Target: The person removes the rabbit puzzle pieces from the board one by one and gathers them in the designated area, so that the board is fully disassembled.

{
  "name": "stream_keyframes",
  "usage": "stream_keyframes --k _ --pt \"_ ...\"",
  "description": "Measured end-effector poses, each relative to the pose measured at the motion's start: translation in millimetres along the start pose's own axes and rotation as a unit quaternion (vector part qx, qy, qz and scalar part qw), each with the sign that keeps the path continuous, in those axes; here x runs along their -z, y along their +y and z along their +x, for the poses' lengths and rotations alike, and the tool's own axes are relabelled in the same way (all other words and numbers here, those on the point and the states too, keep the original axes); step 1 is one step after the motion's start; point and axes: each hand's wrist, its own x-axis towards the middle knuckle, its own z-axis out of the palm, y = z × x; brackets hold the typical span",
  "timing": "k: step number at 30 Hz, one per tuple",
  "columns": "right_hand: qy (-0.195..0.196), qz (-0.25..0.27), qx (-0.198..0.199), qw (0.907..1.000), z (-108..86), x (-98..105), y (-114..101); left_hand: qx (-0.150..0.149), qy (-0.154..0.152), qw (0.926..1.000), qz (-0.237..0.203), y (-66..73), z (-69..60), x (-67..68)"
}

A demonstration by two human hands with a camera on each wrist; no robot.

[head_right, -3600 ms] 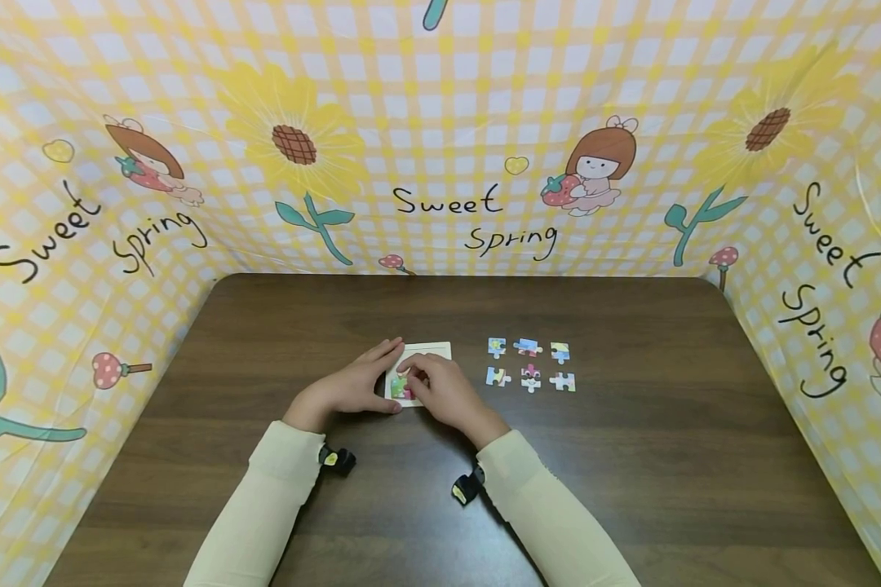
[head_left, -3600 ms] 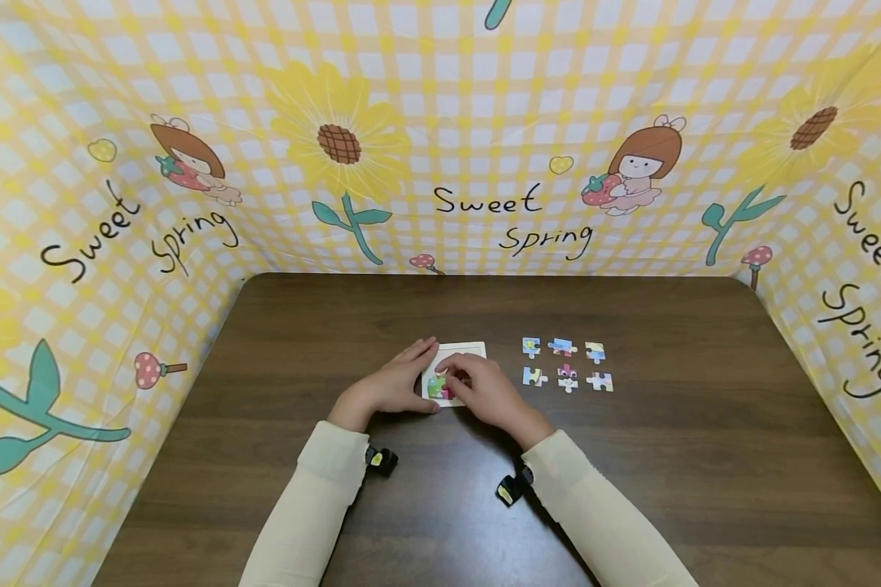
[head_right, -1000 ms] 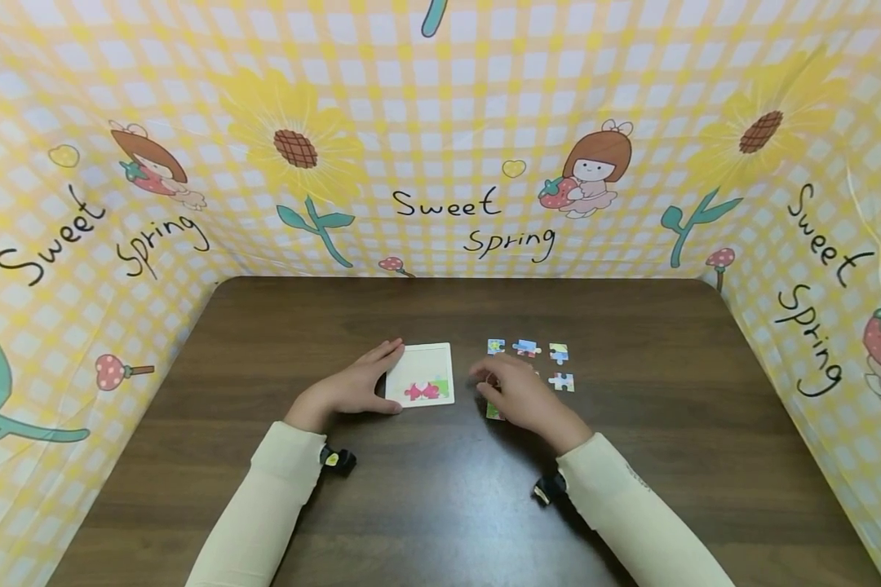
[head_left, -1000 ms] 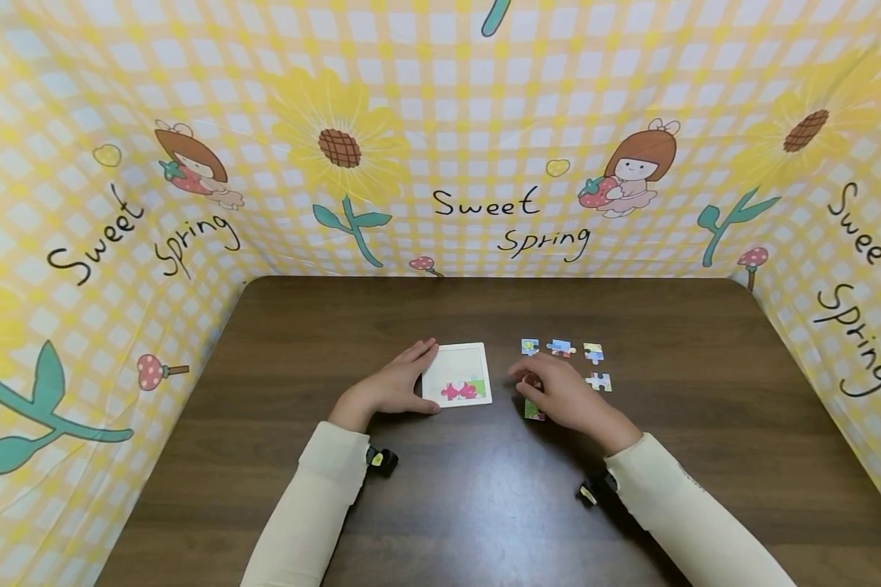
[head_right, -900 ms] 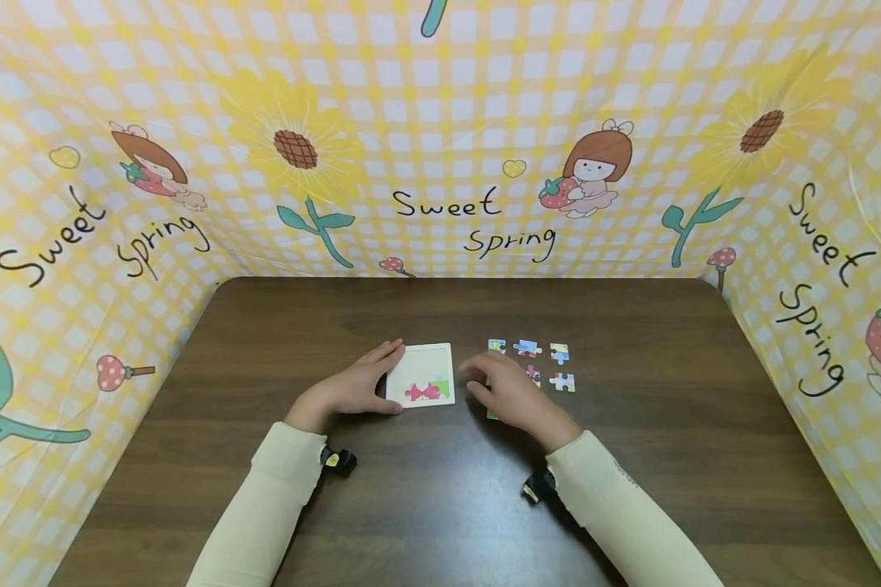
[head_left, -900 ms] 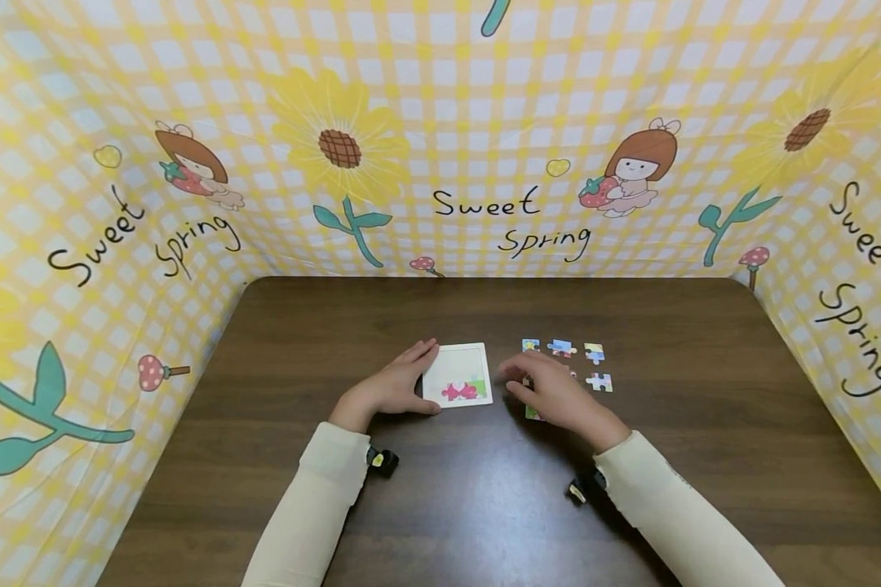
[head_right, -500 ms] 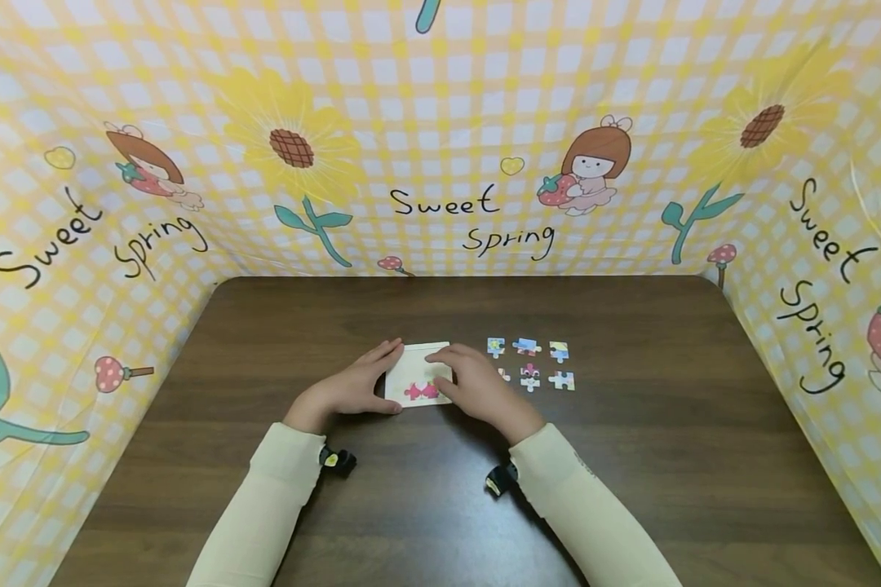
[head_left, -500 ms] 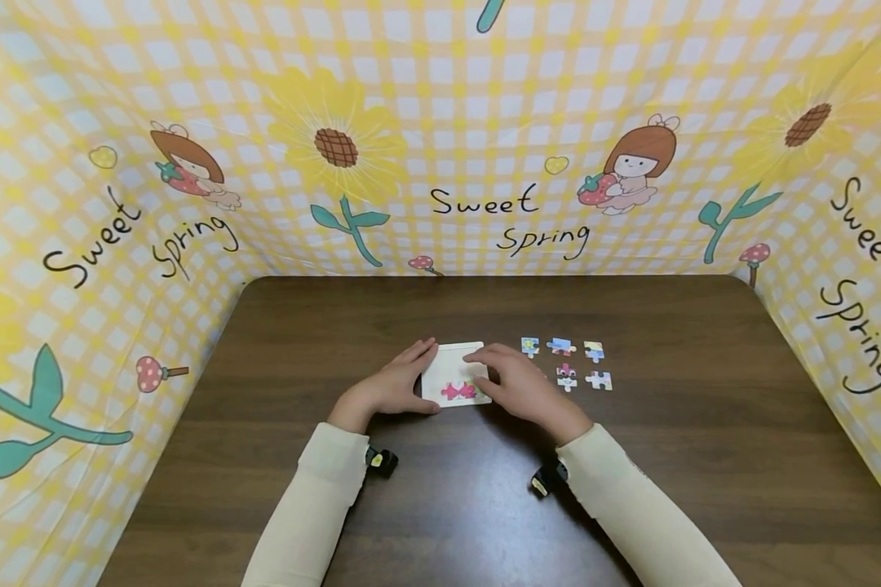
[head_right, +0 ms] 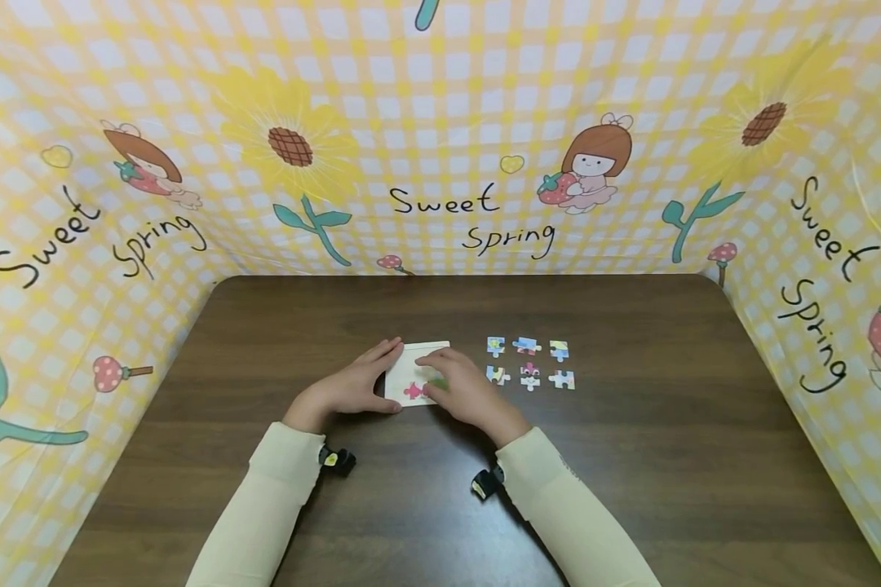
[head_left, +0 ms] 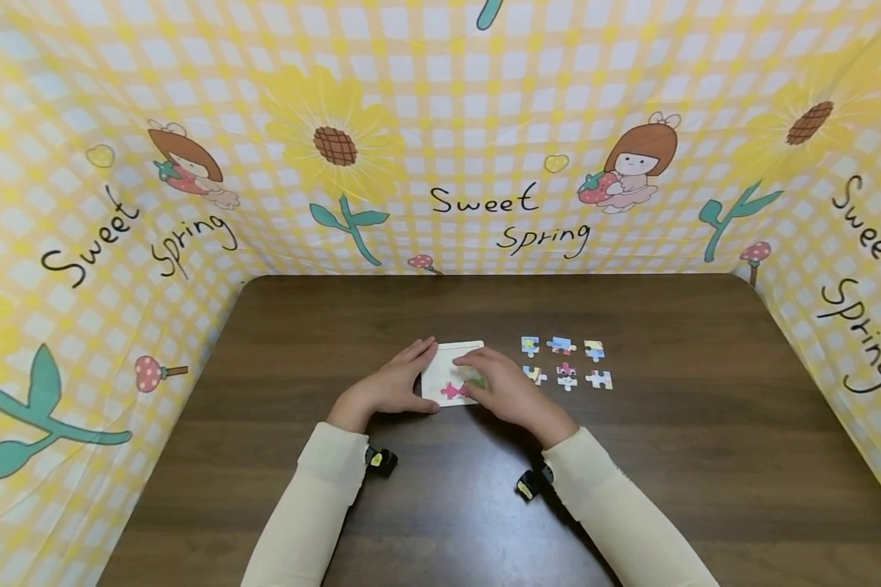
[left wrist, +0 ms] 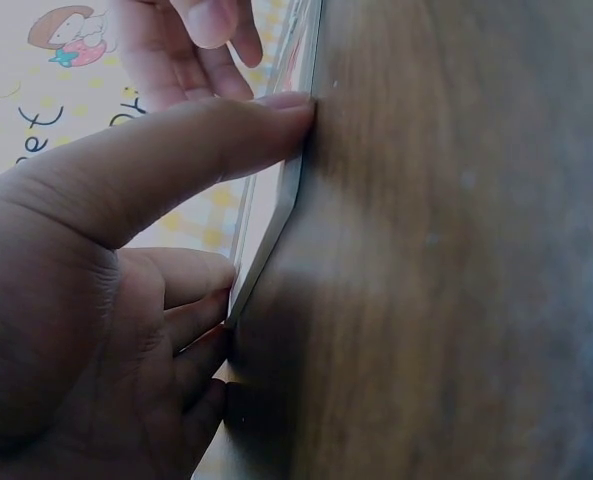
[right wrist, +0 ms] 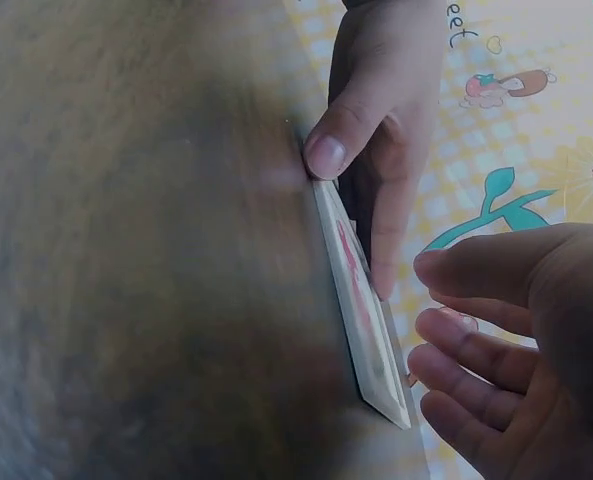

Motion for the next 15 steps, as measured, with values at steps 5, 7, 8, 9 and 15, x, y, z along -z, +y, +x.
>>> stream_keyframes --k 5,7,8,9,15 --pt "-0.013 -0.001 -0.002 0.9999 0.0 -3.1 1.7 -0.002 0.001 1.0 -0.005 1.0 -1.4 1.1" --pt "-0.017 -0.005 -0.003 0.9998 -0.1 -4.8 2.4 -0.004 0.004 1.0 -0.004 0.7 -1.3 0.7" --pt "-0.018 -0.008 -0.004 0.9998 -0.1 -5.6 2.6 -0.005 0.004 1.0 -0.003 0.3 -1.2 0.4" --pt "-0.019 -0.011 -0.006 0.9997 -0.1 -6.4 2.8 -0.006 0.005 1.0 -0.002 -0.1 -0.9 0.1" --pt "-0.01 -0.033 0.003 0.9994 -0.3 -10.1 4.0 -0.006 0.004 1.0 -0.002 -1.4 0.9 -0.6"
